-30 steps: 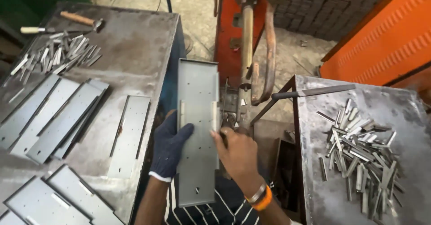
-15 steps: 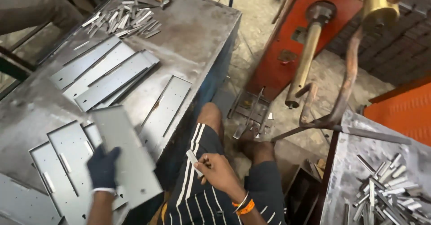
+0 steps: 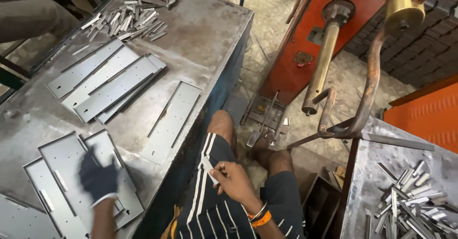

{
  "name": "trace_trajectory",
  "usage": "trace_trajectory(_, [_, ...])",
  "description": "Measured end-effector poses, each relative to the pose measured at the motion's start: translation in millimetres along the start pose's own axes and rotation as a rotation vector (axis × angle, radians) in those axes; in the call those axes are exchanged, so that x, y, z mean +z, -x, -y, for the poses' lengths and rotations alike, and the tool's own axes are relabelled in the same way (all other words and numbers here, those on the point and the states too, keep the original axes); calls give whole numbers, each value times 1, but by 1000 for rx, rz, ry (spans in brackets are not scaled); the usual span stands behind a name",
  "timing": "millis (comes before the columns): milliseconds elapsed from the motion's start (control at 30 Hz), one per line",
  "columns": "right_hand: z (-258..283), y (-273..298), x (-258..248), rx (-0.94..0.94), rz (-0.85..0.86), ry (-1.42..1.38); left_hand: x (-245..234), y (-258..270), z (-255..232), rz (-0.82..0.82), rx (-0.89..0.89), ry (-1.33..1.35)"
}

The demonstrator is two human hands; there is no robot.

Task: Spot welding small metal brackets onto larger metal sheets using an industrial welding machine.

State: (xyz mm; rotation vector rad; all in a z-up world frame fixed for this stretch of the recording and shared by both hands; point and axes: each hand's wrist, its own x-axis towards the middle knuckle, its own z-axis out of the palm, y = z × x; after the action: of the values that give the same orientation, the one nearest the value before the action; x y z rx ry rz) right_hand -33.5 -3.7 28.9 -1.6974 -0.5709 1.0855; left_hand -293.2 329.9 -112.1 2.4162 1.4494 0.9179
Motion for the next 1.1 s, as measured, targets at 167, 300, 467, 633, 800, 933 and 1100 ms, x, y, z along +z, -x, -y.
trace_trajectory(167, [-12, 0, -9, -21, -44, -27, 34, -35, -166, 420, 19, -5])
trace_trajectory(300, [-18, 9, -20, -21, -119, -24, 49, -45, -218, 626, 65, -233])
trace_trajectory(467, [-32, 11, -37, -11, -152, -37, 62, -33, -229, 601, -4, -239])
trace_trajectory(633, [-41, 10, -45, -58, -171, -90, 69, -41, -223, 710, -42, -342])
trace_trajectory(800, [-23, 20, -55, -81, -229, -194, 89, -55, -192, 731, -352, 190])
trace_trajectory(933, [-20, 24, -71, -78, -283, -238, 14, -55, -251, 630, -321, 602])
trace_trajectory(1100, [-35, 31, -91, -107, -364, -255, -3, -45, -286, 726, -450, 1513])
